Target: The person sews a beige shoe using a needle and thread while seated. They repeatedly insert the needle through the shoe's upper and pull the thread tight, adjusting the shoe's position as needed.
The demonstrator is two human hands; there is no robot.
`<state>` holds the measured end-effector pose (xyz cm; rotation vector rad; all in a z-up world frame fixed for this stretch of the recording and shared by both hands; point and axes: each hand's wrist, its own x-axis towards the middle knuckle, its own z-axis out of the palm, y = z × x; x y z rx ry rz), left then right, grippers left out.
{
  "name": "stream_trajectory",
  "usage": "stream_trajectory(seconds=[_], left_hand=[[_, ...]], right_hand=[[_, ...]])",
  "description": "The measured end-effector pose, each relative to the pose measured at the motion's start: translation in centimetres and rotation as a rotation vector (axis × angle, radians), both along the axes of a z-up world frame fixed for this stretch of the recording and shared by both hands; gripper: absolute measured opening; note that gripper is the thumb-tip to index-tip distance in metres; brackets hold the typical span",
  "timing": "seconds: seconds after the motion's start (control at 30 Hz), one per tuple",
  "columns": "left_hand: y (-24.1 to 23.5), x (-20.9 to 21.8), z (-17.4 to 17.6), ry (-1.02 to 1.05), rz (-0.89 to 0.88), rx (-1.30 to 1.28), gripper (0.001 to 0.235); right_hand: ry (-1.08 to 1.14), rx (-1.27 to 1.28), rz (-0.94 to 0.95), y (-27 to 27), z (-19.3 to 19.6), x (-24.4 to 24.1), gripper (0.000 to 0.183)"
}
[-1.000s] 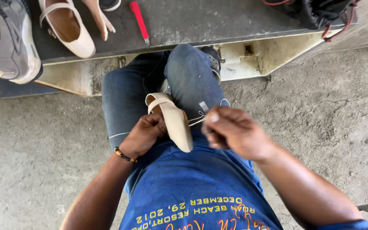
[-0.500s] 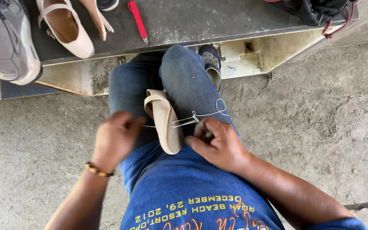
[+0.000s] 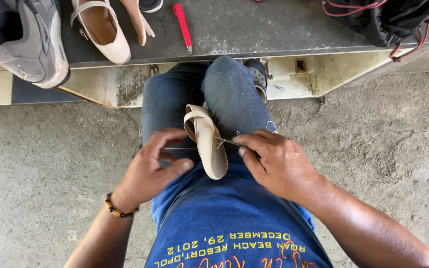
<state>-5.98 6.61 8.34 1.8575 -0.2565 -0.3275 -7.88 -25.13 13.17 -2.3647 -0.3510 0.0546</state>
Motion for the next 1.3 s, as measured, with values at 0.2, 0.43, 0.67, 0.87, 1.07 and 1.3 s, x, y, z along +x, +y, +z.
stream_trajectory(seconds=[0.2,0.43,0.67,0.87,1.07,1.3], left_hand=[[-2.2,0.4,-0.7,0.127,-0.037,-0.093,0.072],[-1.5,0.4,-1.6,0.110,0.010,0.027,0.065],[-1.8,0.7,-1.3,0.088,0.006,0.038,0.061],[-1.9,0.5,-1.2,0.073,-0.026,0.041,0.057],[-0.1,0.9,-0.4,0.012,-0.078,0.302,0.035],[3.1,0.4,-0.7,0.103,-0.083,-0.489,0.004]], right_hand=[[0.056,0.141,0.041,-1.2,0.3,0.4,0.020],[0.061,0.235,0.031,-1.4,0.2,0.3,0.021],[0.025,0.134,0.087,-2.0,0.8,-0.5,0.021],[0.221,0.548,0.120,-3.4,0.4,-1.3,0.024],[0.167,1.097,0.088,-13.0,7.2,-2.4,0.026],[-0.064,0.491,0.079,-5.5,4.8,-1.4,0.027]])
